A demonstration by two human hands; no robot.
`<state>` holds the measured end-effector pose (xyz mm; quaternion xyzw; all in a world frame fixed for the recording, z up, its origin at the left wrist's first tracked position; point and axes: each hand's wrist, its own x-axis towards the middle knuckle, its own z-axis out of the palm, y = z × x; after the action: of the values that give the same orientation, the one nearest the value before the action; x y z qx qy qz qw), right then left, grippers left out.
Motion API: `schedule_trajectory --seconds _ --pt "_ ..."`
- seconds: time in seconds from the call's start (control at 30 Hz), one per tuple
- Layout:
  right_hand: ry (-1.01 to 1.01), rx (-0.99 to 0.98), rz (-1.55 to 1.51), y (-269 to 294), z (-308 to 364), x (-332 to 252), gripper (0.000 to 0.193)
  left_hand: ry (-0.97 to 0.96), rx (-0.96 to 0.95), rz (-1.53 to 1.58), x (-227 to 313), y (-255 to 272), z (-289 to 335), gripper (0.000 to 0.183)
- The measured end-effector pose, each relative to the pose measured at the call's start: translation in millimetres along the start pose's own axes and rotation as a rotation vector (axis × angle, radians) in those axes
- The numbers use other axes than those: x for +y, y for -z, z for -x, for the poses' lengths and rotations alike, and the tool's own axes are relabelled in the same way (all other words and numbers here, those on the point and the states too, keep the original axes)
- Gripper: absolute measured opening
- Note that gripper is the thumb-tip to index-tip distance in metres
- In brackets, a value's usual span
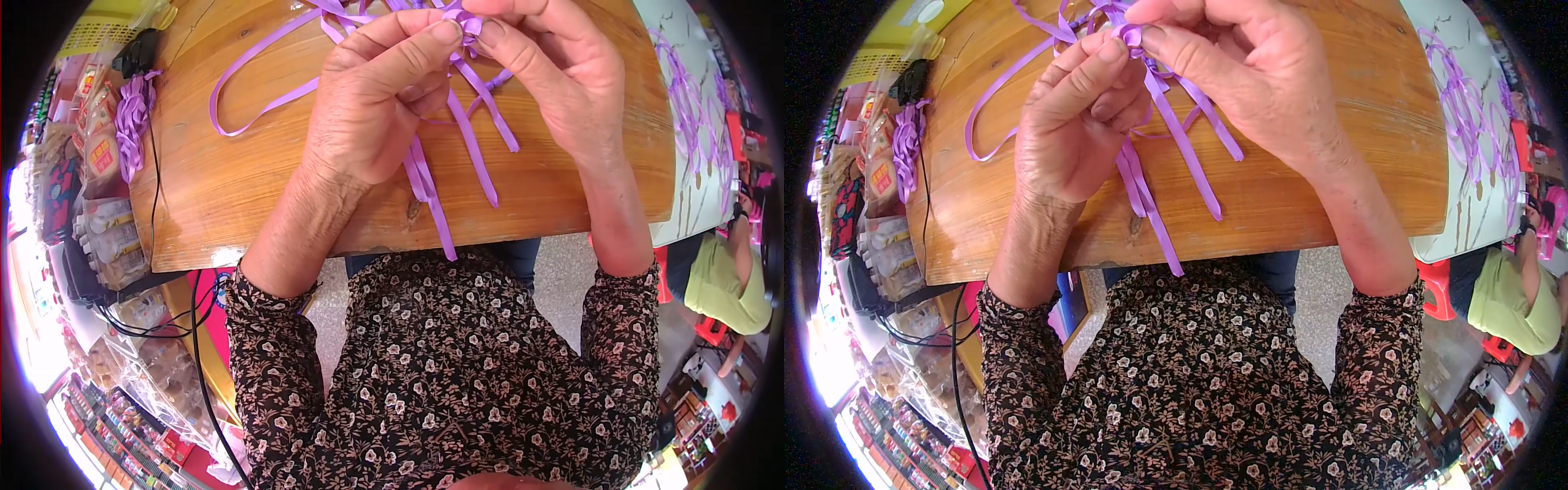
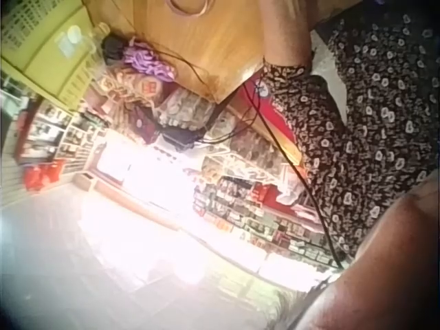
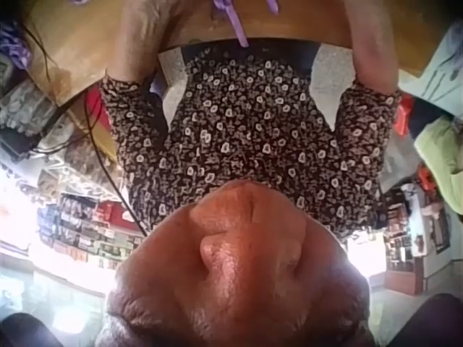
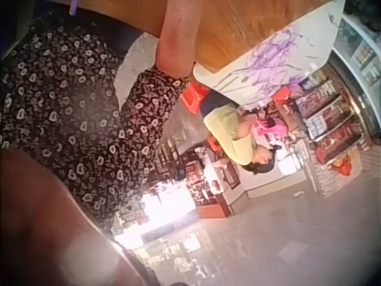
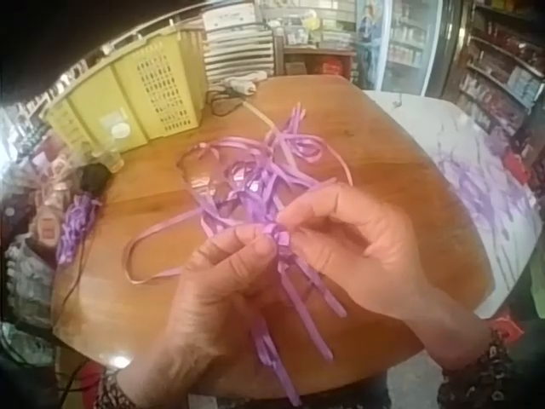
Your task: Weaving purple plastic strips into a basket or decorative item.
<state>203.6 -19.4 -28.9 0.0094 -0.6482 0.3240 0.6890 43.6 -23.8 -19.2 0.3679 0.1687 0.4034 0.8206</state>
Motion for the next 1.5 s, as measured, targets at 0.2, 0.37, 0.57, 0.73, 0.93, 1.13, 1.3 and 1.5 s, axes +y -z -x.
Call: schedule_trajectory --seconds 0.2,0.37,0.57,0.73,0.93,1.13,1.3,1.5 --pt "0.118 -0.130 -0.038 -7 -10 -16 0.018 -0.018 -0.002 -0.025 1 -1 0 0.010" --pt "-0.660 0.030 0.794 -35 -27 -70 0.015 -0.002 0.033 -0.038 1 -1 2 0.010" --pt "0.140 0.035 0.076 0 -9 -7 0.007 -0.098 0.138 -0.303 -2 -17 5 0.015" --pt "-0.074 -0.014 -0.021 8 0 -14 0.006 -0.135 0.174 -0.404 2 -15 6 0.018" --pt "-0.069 -0.066 0.043 10 0 -13 0.007 -0.184 0.218 -0.507 7 -19 7 0.012" --pt "-0.077 -0.038 -0.076 11 2 -10 0.007 -0.111 0.231 -0.424 9 -18 8 0.013" --pt "-0.145 -0.058 -0.080 14 0 -12 0.012 -0.064 0.194 -0.411 12 -21 10 0.018" --pt "-0.789 0.227 0.669 -32 -35 -73 0.029 -0.052 0.191 -0.400 15 -16 11 0.019"
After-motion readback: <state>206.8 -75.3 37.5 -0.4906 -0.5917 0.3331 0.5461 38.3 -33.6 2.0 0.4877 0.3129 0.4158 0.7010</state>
